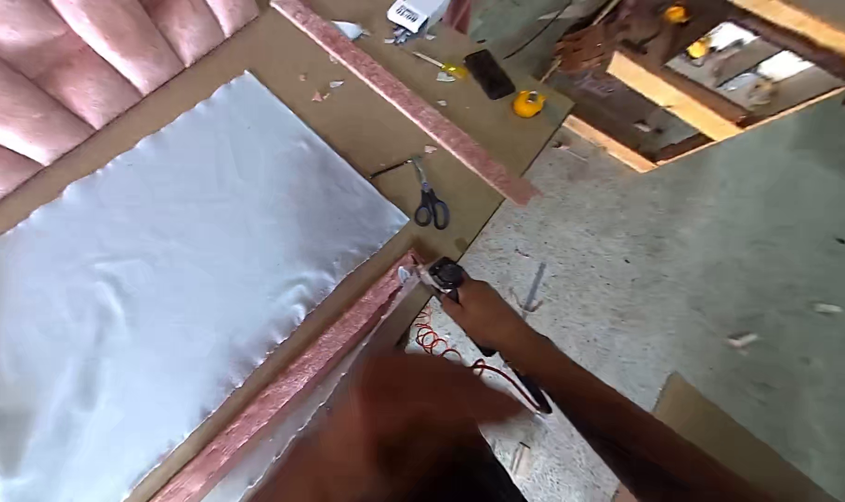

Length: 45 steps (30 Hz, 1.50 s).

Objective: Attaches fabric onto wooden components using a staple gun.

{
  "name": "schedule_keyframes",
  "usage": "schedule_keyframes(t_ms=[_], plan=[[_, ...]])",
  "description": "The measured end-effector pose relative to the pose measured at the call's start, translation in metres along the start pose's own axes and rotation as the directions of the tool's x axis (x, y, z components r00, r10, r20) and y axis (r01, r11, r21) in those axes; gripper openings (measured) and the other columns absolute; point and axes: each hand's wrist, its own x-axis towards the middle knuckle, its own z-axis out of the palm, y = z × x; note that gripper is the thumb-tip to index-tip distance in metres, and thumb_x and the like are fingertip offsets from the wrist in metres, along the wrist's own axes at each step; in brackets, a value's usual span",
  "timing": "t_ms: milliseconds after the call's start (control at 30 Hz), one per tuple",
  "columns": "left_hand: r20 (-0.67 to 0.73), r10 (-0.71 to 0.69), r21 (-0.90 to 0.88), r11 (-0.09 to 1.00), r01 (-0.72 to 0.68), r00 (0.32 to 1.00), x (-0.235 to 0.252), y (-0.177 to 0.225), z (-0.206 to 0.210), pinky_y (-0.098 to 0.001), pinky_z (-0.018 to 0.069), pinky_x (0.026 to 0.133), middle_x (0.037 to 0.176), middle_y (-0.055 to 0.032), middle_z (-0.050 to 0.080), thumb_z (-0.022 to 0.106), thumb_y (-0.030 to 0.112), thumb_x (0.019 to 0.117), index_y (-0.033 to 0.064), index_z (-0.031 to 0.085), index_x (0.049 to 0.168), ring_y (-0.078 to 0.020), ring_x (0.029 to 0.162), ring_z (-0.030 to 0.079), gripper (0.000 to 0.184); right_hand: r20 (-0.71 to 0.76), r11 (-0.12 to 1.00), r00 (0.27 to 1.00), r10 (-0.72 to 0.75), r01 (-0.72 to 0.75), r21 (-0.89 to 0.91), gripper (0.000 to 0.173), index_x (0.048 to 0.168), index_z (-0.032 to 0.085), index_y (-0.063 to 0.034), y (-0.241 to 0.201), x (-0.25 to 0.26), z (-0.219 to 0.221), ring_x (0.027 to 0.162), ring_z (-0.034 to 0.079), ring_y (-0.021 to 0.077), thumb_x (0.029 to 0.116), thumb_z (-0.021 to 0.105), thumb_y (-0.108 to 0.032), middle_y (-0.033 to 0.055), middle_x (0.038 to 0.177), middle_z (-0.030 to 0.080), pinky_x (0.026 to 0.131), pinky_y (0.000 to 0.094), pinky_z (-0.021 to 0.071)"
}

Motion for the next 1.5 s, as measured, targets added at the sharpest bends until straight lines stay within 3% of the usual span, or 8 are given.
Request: schedule_keyframes(t_ms=[100,133,233,333,567,733,1033,1500], plan=[[-0.184,-0.247,0.600,0.739,0.308,0.951,-0.031,-0.134,-0.009,-0.0351,0.0529,0.057,0.065,0.0028,0.059,0.050,0.048,0.1058,0.0145,0.066,0.077,-0.0107,0.059,0.059,0.047,-0.002,1.000,1.000,0.005,-0.005,-0.004,0.035,0.127,0.055,-0.0099,0.002,0.002,0.002,0.076,0.067,0.0273,0.1014,0.057,-0.034,0.0092,0.083,0.065,0.070,0.0522,0.0564],[-0.187,-0.325,0.715,0.602,0.355,0.927,-0.037,-0.161,-0.010,-0.0408,0.0526,0.060,0.063,0.0003,0.057,0.045,0.061,0.1027,0.0144,0.063,0.073,-0.0157,0.060,0.060,0.058,0.005,1.000,1.000,0.008,-0.008,-0.007,0.034,0.126,0.054,-0.0111,0.002,0.002,0.003,0.075,0.066,0.0258,0.1017,0.056,-0.034,0.0077,0.081,0.064,0.069,0.0504,0.0559],[-0.084,-0.585,0.887,0.324,0.328,0.807,-0.038,-0.210,-0.005,-0.0512,0.0502,0.091,0.096,-0.0025,0.068,0.042,0.088,0.0838,0.0180,0.071,0.099,-0.0241,0.097,0.064,0.078,0.020,1.000,1.000,0.019,-0.019,-0.001,0.033,0.126,0.053,-0.0122,0.003,0.002,0.003,0.072,0.065,0.0237,0.1021,0.055,-0.035,0.0059,0.079,0.062,0.068,0.0475,0.0555],[0.083,-0.534,0.875,0.444,0.195,0.842,-0.049,-0.258,-0.021,-0.0485,0.0502,0.101,0.113,-0.0033,0.071,0.046,0.063,0.1010,0.0168,0.074,0.111,-0.0233,0.113,0.064,0.055,0.012,1.000,1.000,0.015,-0.015,-0.002,0.033,0.126,0.052,-0.0134,0.004,0.003,0.004,0.071,0.065,0.0223,0.1017,0.056,-0.035,0.0049,0.079,0.062,0.067,0.0465,0.0559],[0.108,-0.290,0.636,0.755,0.158,0.951,-0.052,-0.295,-0.044,-0.0393,0.0563,0.084,0.078,-0.0013,0.065,0.052,0.036,0.1044,0.0119,0.065,0.076,-0.0158,0.085,0.066,0.040,-0.050,0.995,0.996,-0.069,0.073,0.072,0.033,0.124,0.058,-0.0153,0.008,0.004,0.007,0.067,0.064,0.0171,0.1006,0.056,-0.039,0.0014,0.075,0.063,0.065,0.0440,0.0563],[-0.008,-0.257,0.642,0.740,0.202,0.966,-0.050,-0.299,-0.041,-0.0390,0.0559,0.071,0.069,-0.0003,0.059,0.056,0.030,0.1008,0.0123,0.058,0.069,-0.0154,0.073,0.063,0.037,0.059,0.995,0.994,-0.088,0.090,-0.034,0.030,0.120,0.060,-0.0119,-0.012,0.000,0.021,0.079,0.067,0.0227,0.1001,0.054,-0.034,0.0066,0.086,0.066,0.074,0.0478,0.0564],[0.017,-0.238,0.589,0.787,0.182,0.971,-0.049,-0.299,-0.045,-0.0387,0.0567,0.072,0.071,0.0003,0.061,0.062,0.028,0.0968,0.0126,0.058,0.066,-0.0148,0.076,0.065,0.035,-0.057,0.950,0.953,-0.297,0.290,-0.114,0.024,0.109,0.064,-0.0183,-0.004,0.027,-0.014,0.070,0.064,0.0108,0.1014,0.056,-0.039,-0.0026,0.080,0.064,0.065,0.0385,0.0562],[-0.029,-0.252,0.574,0.788,0.223,0.967,-0.049,-0.302,-0.045,-0.0404,0.0568,0.072,0.073,-0.0019,0.062,0.062,0.026,0.0981,0.0109,0.059,0.067,-0.0169,0.077,0.065,0.035,0.173,0.940,0.951,-0.255,0.286,-0.184,0.023,0.113,0.063,-0.0143,-0.030,0.039,-0.005,0.070,0.064,0.0139,0.1023,0.055,-0.034,0.0003,0.079,0.063,0.067,0.0392,0.0556]])
